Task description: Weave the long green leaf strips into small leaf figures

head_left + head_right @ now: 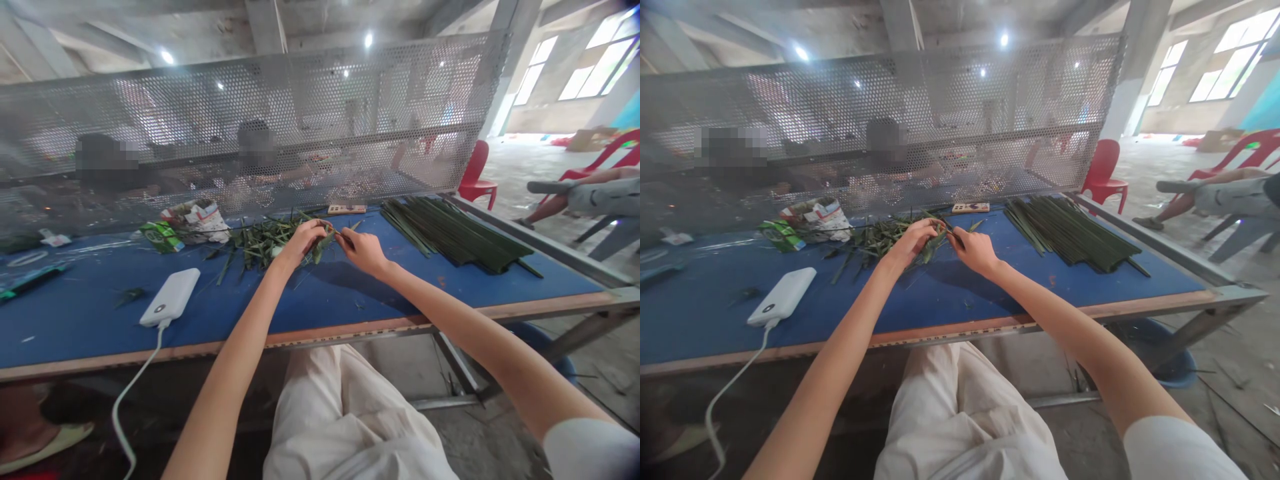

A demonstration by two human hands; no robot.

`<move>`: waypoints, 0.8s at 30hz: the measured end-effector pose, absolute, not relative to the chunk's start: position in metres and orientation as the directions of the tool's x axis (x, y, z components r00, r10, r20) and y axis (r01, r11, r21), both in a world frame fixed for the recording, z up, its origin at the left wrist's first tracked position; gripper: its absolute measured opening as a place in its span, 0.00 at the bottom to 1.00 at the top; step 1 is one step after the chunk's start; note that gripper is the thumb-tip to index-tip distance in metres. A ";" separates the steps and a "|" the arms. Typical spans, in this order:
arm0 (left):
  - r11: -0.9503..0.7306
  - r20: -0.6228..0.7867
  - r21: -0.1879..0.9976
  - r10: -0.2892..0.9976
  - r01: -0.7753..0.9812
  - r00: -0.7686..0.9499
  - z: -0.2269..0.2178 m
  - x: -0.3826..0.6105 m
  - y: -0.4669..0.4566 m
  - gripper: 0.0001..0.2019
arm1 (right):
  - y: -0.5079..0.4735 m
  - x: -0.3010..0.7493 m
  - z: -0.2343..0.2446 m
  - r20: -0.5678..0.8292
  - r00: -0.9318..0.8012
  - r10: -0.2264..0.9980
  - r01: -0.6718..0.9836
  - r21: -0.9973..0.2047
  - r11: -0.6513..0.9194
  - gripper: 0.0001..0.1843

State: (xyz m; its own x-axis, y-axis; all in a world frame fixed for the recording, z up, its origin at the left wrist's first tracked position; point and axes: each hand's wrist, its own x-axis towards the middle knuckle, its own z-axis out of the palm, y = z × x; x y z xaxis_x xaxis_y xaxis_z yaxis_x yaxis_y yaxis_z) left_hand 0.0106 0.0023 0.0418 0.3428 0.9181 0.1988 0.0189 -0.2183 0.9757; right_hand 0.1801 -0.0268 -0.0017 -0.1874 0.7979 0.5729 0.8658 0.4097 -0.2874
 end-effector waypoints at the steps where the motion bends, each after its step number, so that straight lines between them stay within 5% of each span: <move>1: -0.233 0.206 0.972 0.912 0.034 0.354 0.042 0.011 0.002 0.10 | -0.027 0.180 -0.002 0.571 -0.186 0.799 0.867 -0.287 0.407 0.20; 14: -0.363 0.259 0.915 0.862 0.174 0.437 0.038 0.006 0.012 0.07 | -0.026 0.180 -0.003 0.575 -0.159 0.803 0.878 -0.289 0.381 0.21; 24: -0.446 0.319 0.878 0.817 0.174 0.480 0.039 0.004 0.010 0.13 | -0.025 0.182 -0.002 0.581 -0.102 0.808 0.823 -0.407 0.396 0.22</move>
